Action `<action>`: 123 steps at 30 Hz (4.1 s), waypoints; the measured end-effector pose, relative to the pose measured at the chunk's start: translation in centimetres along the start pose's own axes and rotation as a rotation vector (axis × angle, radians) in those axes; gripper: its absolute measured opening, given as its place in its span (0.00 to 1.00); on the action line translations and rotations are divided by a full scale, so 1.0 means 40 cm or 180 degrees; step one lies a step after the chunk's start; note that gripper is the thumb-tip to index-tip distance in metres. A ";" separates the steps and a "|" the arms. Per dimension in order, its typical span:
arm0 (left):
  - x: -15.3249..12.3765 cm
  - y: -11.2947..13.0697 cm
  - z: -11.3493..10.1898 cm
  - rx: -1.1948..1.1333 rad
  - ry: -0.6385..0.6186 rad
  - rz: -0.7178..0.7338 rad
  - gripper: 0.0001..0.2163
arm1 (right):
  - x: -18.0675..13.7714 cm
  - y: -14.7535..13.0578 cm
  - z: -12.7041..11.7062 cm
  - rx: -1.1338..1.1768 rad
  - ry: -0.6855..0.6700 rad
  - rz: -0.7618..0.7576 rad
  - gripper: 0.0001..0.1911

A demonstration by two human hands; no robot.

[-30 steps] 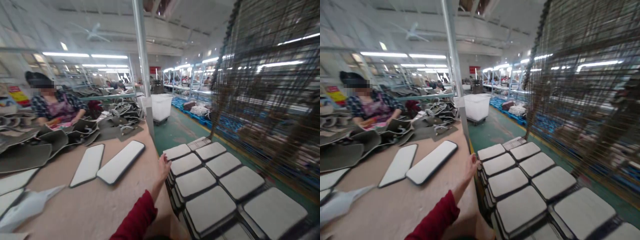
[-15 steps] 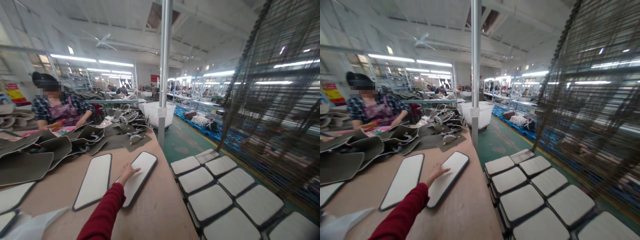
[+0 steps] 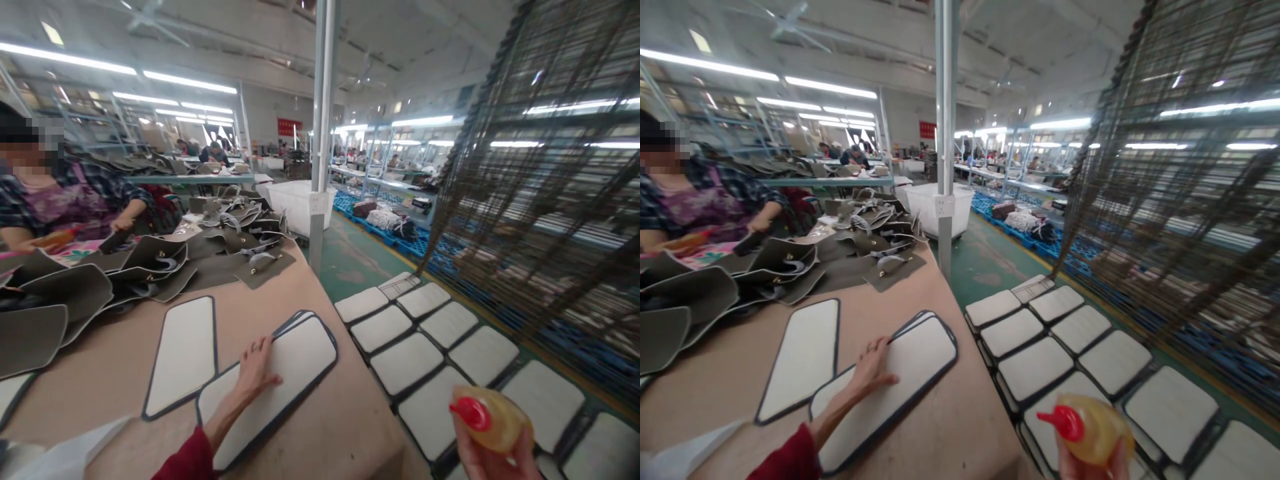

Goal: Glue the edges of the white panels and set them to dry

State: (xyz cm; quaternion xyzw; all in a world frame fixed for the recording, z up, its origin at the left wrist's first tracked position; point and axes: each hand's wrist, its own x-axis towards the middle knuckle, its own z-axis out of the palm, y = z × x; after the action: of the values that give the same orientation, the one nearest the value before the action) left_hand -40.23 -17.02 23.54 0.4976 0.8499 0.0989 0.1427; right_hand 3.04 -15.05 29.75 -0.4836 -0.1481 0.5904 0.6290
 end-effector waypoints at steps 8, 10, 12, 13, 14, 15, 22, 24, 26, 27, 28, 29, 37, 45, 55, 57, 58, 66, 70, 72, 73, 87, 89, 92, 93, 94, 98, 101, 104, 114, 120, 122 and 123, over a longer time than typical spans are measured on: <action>-0.136 0.068 -0.045 0.0593 0.0519 0.0810 0.32 | -0.067 -0.043 0.024 0.0974 0.0109 0.0025 0.23; -0.149 0.092 -0.047 0.0669 0.0462 0.0866 0.30 | -0.077 -0.056 0.015 0.1068 0.0070 -0.0020 0.24; -0.162 0.119 -0.040 0.0714 0.0389 0.0894 0.30 | -0.082 -0.069 0.002 0.1168 0.0071 -0.0039 0.24; -0.169 0.134 -0.036 0.0718 0.0344 0.0887 0.31 | -0.084 -0.075 -0.004 0.1209 0.0073 -0.0068 0.23; -0.177 0.148 -0.031 0.0707 0.0297 0.0861 0.31 | -0.085 -0.081 -0.008 0.1246 0.0062 -0.0124 0.22; -0.184 0.163 -0.026 0.0684 0.0268 0.0816 0.31 | -0.087 -0.086 -0.011 0.1268 0.0017 -0.0203 0.22; -0.188 0.225 -0.029 0.0831 0.0011 0.0829 0.17 | -0.079 -0.117 0.017 0.1127 -0.0661 -0.0823 0.18; -0.173 0.240 -0.034 0.0958 -0.0094 0.0911 0.20 | -0.074 -0.127 0.032 0.1150 -0.0725 -0.0885 0.17; -0.157 0.260 -0.035 0.0845 -0.0148 0.0881 0.23 | -0.069 -0.138 0.049 0.1105 -0.0837 -0.0956 0.17; -0.149 0.271 -0.035 0.0695 -0.0179 0.0835 0.23 | -0.066 -0.143 0.057 0.1069 -0.0900 -0.1003 0.16; -0.143 0.284 -0.035 0.0529 -0.0209 0.0774 0.22 | -0.064 -0.149 0.065 0.1041 -0.0942 -0.1048 0.16; -0.138 0.296 -0.035 0.0364 -0.0249 0.0730 0.21 | -0.062 -0.155 0.072 0.1021 -0.0962 -0.1082 0.15; -0.171 0.377 -0.138 -0.0908 -0.0897 0.1836 0.18 | -0.088 -0.266 0.119 0.0591 -0.1351 -0.1235 0.26; -0.232 0.455 -0.359 -0.1075 -0.1819 0.2931 0.18 | -0.131 -0.369 0.153 0.0213 -0.2131 -0.1452 0.29; -0.284 0.533 -0.471 -0.0989 -0.2746 0.3887 0.17 | -0.184 -0.407 0.188 0.0146 -0.2360 -0.1218 0.40; -0.291 0.540 -0.482 -0.0922 -0.2769 0.3923 0.17 | -0.193 -0.410 0.193 0.0237 -0.2329 -0.1131 0.41; -0.296 0.544 -0.488 -0.0887 -0.2782 0.3929 0.17 | -0.197 -0.411 0.195 0.0242 -0.2315 -0.1099 0.41; -0.340 0.568 -0.527 -0.0614 -0.2975 0.3883 0.17 | -0.209 -0.415 0.202 0.0103 -0.2522 -0.1041 0.41; -0.346 0.563 -0.531 -0.0615 -0.2904 0.3861 0.16 | -0.209 -0.415 0.194 0.0110 -0.2482 -0.0945 0.42; -0.344 0.556 -0.531 -0.0641 -0.2857 0.3881 0.17 | -0.210 -0.413 0.186 0.0101 -0.2411 -0.0881 0.43; -0.343 0.552 -0.530 -0.0661 -0.2846 0.3888 0.17 | -0.210 -0.412 0.183 0.0101 -0.2381 -0.0866 0.43; -0.307 0.470 -0.505 -0.1391 -0.2908 0.3416 0.20 | -0.181 -0.354 0.148 0.0396 -0.1987 -0.1494 0.39; -0.298 0.462 -0.501 -0.1515 -0.3002 0.3351 0.21 | -0.175 -0.346 0.148 0.0406 -0.1950 -0.1521 0.36; -0.290 0.453 -0.497 -0.1621 -0.3076 0.3269 0.21 | -0.167 -0.337 0.151 0.0402 -0.1896 -0.1475 0.34; -0.289 0.451 -0.496 -0.1656 -0.3081 0.3253 0.21 | -0.166 -0.334 0.152 0.0398 -0.1889 -0.1451 0.34; -0.288 0.450 -0.496 -0.1680 -0.3091 0.3236 0.20 | -0.165 -0.332 0.153 0.0398 -0.1888 -0.1430 0.34; -0.289 0.443 -0.496 -0.1748 -0.3175 0.3125 0.20 | -0.169 -0.325 0.155 0.0410 -0.1915 -0.1385 0.35; -0.287 0.440 -0.498 -0.1763 -0.3152 0.3000 0.20 | -0.176 -0.320 0.156 0.0424 -0.1918 -0.1386 0.38; -0.286 0.439 -0.501 -0.1848 -0.3145 0.2920 0.20 | -0.184 -0.316 0.157 0.0422 -0.1937 -0.1321 0.39; -0.291 0.434 -0.508 -0.2173 -0.3342 0.2519 0.17 | -0.201 -0.307 0.156 0.0367 -0.2107 -0.1313 0.33; -0.264 0.417 -0.487 -0.2317 -0.3422 0.2234 0.17 | -0.209 -0.305 0.153 0.0311 -0.2217 -0.1266 0.35; -0.260 0.414 -0.483 -0.2323 -0.3391 0.2186 0.17 | -0.211 -0.307 0.152 0.0234 -0.2275 -0.1265 0.35; -0.259 0.414 -0.482 -0.2316 -0.3369 0.2174 0.16 | -0.211 -0.307 0.151 0.0185 -0.2316 -0.1260 0.35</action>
State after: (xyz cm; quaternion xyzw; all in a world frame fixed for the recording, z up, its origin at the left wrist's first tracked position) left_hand -28.47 -18.56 48.30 0.6374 0.3775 0.1603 0.6523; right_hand 3.65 -17.87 45.57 -0.1876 -0.4341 0.5944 0.6503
